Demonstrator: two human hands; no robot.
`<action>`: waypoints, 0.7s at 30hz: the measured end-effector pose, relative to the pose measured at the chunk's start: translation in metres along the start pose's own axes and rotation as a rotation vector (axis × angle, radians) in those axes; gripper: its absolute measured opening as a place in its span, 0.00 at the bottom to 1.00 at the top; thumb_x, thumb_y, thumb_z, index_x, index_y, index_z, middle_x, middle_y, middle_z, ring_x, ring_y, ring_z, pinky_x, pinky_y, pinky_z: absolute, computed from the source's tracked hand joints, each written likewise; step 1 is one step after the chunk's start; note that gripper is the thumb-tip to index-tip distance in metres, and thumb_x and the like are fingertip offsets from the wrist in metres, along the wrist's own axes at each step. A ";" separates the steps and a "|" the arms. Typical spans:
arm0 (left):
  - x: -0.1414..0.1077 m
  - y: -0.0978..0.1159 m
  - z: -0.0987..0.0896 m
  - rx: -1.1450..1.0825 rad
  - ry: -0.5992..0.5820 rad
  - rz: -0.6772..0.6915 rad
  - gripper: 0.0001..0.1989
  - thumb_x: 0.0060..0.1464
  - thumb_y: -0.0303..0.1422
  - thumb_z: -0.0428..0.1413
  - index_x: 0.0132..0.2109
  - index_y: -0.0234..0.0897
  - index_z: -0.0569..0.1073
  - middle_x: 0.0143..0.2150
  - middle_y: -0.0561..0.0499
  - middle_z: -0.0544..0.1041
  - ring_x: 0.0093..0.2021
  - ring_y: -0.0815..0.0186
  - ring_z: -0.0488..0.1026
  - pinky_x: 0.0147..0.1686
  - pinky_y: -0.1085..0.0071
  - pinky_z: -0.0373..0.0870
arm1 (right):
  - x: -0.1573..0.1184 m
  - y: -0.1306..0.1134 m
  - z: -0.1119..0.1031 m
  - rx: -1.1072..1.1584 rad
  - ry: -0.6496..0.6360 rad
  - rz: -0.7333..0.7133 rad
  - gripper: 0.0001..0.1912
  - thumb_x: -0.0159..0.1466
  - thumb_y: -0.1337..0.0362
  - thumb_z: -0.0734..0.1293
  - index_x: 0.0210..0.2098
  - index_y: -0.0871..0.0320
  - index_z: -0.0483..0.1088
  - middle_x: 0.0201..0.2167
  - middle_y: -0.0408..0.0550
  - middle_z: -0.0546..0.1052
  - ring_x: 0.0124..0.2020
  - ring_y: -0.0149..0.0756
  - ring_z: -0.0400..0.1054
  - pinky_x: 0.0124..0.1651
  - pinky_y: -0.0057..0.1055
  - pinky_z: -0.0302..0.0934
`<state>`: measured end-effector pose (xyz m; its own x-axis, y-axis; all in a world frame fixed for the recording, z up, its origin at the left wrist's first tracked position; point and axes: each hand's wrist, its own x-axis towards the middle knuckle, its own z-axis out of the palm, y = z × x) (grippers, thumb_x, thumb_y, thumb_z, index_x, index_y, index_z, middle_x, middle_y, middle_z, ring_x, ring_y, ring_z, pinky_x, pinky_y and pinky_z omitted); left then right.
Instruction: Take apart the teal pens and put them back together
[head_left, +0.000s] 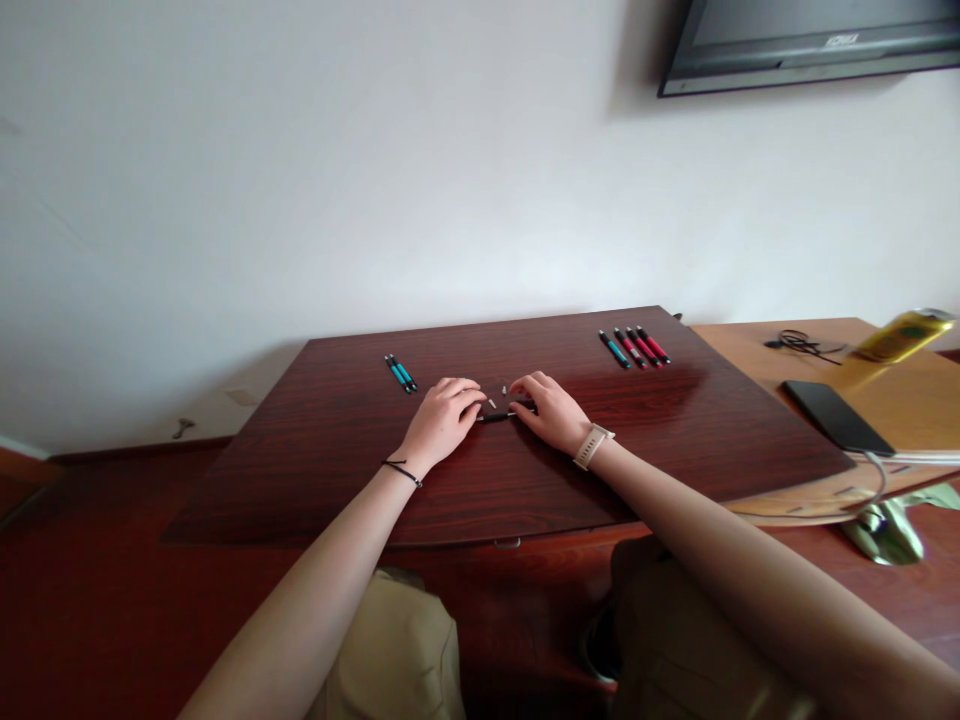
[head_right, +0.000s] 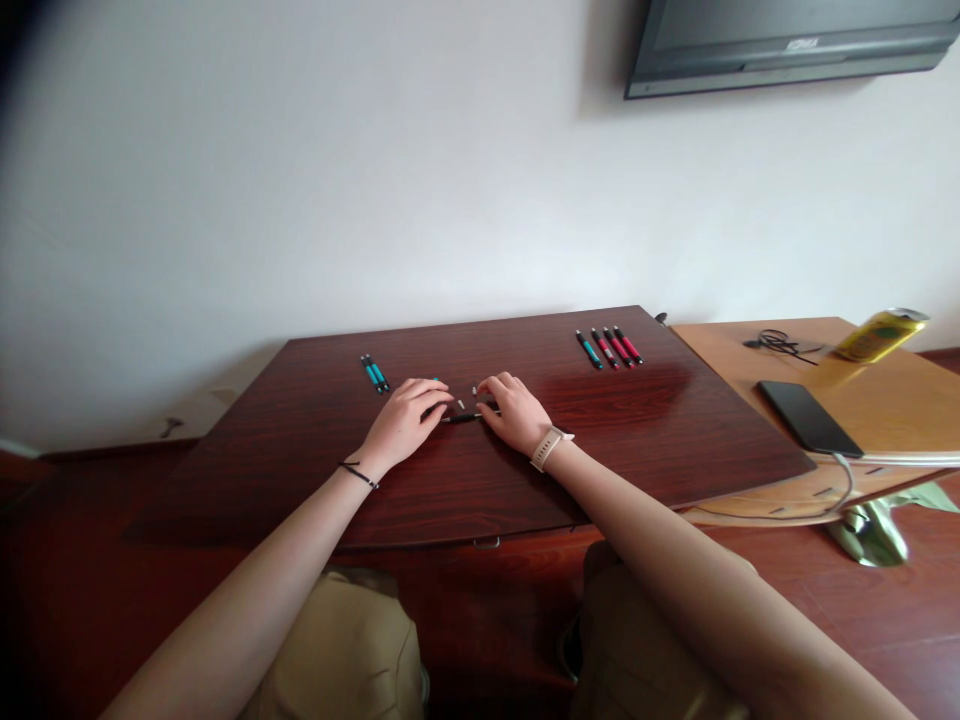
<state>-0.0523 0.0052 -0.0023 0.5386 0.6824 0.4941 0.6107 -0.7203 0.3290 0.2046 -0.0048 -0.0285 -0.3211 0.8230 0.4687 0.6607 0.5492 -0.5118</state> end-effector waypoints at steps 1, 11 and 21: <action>0.001 0.002 0.002 0.009 -0.007 0.008 0.12 0.70 0.32 0.55 0.52 0.44 0.83 0.59 0.45 0.80 0.60 0.52 0.73 0.65 0.50 0.69 | 0.000 0.000 0.001 -0.002 0.016 -0.008 0.12 0.71 0.64 0.68 0.54 0.53 0.73 0.52 0.56 0.76 0.54 0.50 0.70 0.62 0.47 0.65; 0.008 0.017 0.023 0.154 -0.193 0.090 0.17 0.75 0.34 0.50 0.62 0.40 0.78 0.65 0.44 0.78 0.66 0.55 0.73 0.67 0.53 0.68 | -0.001 0.002 0.013 -0.123 -0.119 -0.072 0.25 0.78 0.62 0.59 0.72 0.60 0.65 0.71 0.61 0.69 0.72 0.50 0.63 0.74 0.51 0.59; 0.010 0.018 0.020 0.128 -0.220 0.089 0.16 0.74 0.30 0.49 0.59 0.38 0.79 0.61 0.44 0.81 0.62 0.57 0.76 0.67 0.57 0.71 | -0.001 -0.006 0.009 -0.126 -0.134 -0.071 0.21 0.77 0.64 0.61 0.67 0.56 0.72 0.65 0.56 0.76 0.67 0.47 0.69 0.70 0.48 0.63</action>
<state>-0.0240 0.0011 -0.0076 0.6981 0.6378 0.3255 0.6163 -0.7666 0.1804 0.1953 -0.0072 -0.0322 -0.4516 0.7997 0.3956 0.7106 0.5905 -0.3825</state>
